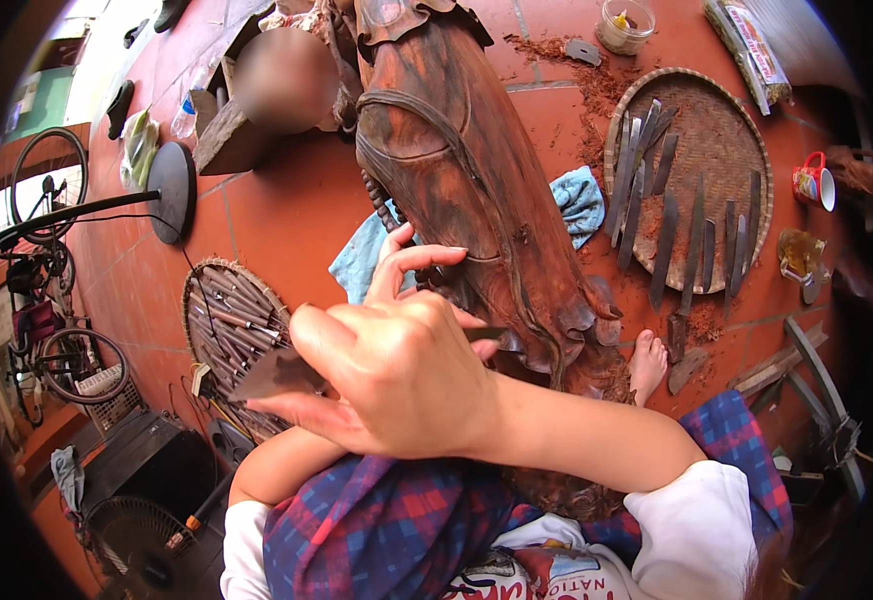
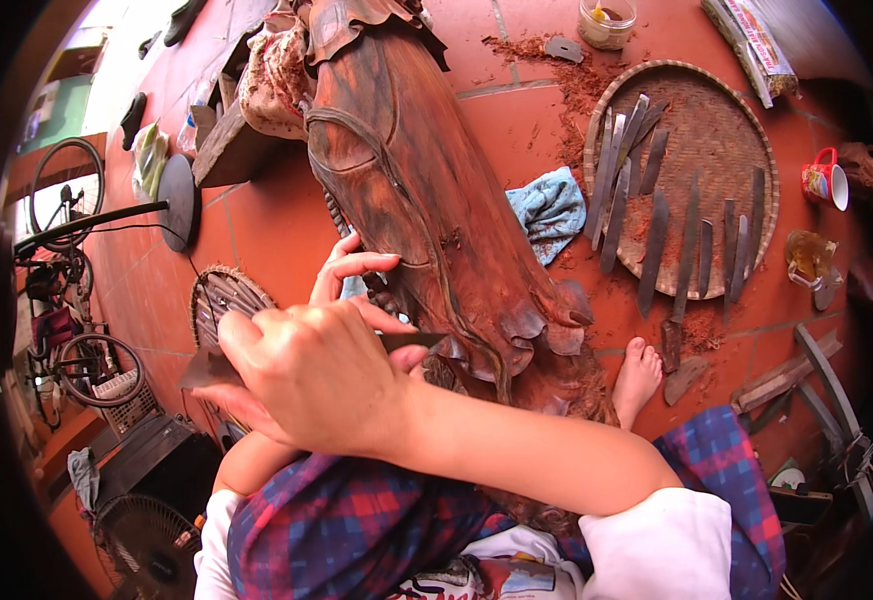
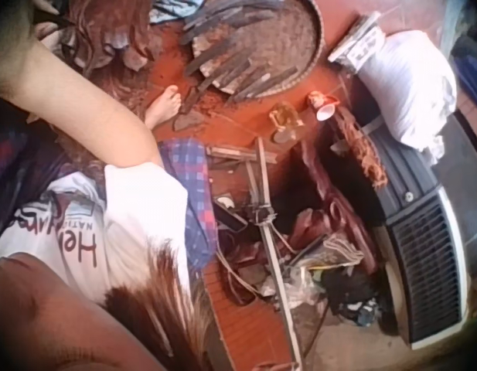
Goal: The person carves a wooden sculpture of a figure using various hand tools. They use a chisel to refine details on the figure's clothing and body, then switch to a smaller tool for finer work. The person occasionally wipes the sculpture with a cloth to remove wood shavings and inspect the progress.
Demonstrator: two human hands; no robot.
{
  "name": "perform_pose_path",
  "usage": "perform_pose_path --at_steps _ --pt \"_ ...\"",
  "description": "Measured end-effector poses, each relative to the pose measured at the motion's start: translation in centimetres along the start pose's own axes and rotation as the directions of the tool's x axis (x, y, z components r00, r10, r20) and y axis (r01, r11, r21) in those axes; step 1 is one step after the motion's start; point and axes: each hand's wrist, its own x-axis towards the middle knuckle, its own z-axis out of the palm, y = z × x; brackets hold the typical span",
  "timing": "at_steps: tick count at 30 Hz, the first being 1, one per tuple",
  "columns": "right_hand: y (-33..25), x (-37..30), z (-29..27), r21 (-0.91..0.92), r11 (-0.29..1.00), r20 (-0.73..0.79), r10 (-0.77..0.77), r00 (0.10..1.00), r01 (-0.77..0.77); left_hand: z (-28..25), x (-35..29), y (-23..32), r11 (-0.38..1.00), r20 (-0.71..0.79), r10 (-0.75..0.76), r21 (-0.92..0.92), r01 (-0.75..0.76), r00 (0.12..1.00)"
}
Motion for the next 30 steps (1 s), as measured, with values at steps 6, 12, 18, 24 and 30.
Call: perform_pose_path --at_steps 6,12,18,24,30 --pt "1.0 0.3 0.4 -0.045 0.999 -0.01 0.003 1.0 -0.003 0.6 0.2 -0.6 1.0 -0.033 0.007 -0.001 -0.007 0.999" --pt "0.3 -1.0 1.0 -0.124 0.992 0.046 0.013 0.999 -0.007 0.5 -0.6 -1.7 0.993 0.017 0.111 -0.045 -0.11 0.994" --pt "-0.5 -1.8 1.5 -0.22 0.967 0.122 -0.104 0.987 0.129 1.2 -1.2 -3.2 0.979 -0.067 0.135 -0.146 -0.144 0.989" --pt "1.0 -1.3 3.0 -0.271 0.948 0.188 -0.117 0.975 0.166 2.0 -1.7 -4.2 0.936 -0.139 0.059 -0.337 -0.103 0.989" --pt "1.3 -1.9 3.5 -0.312 0.944 0.163 -0.062 0.985 0.111 2.0 -1.6 -4.9 0.948 -0.122 0.194 -0.232 -0.218 0.973"
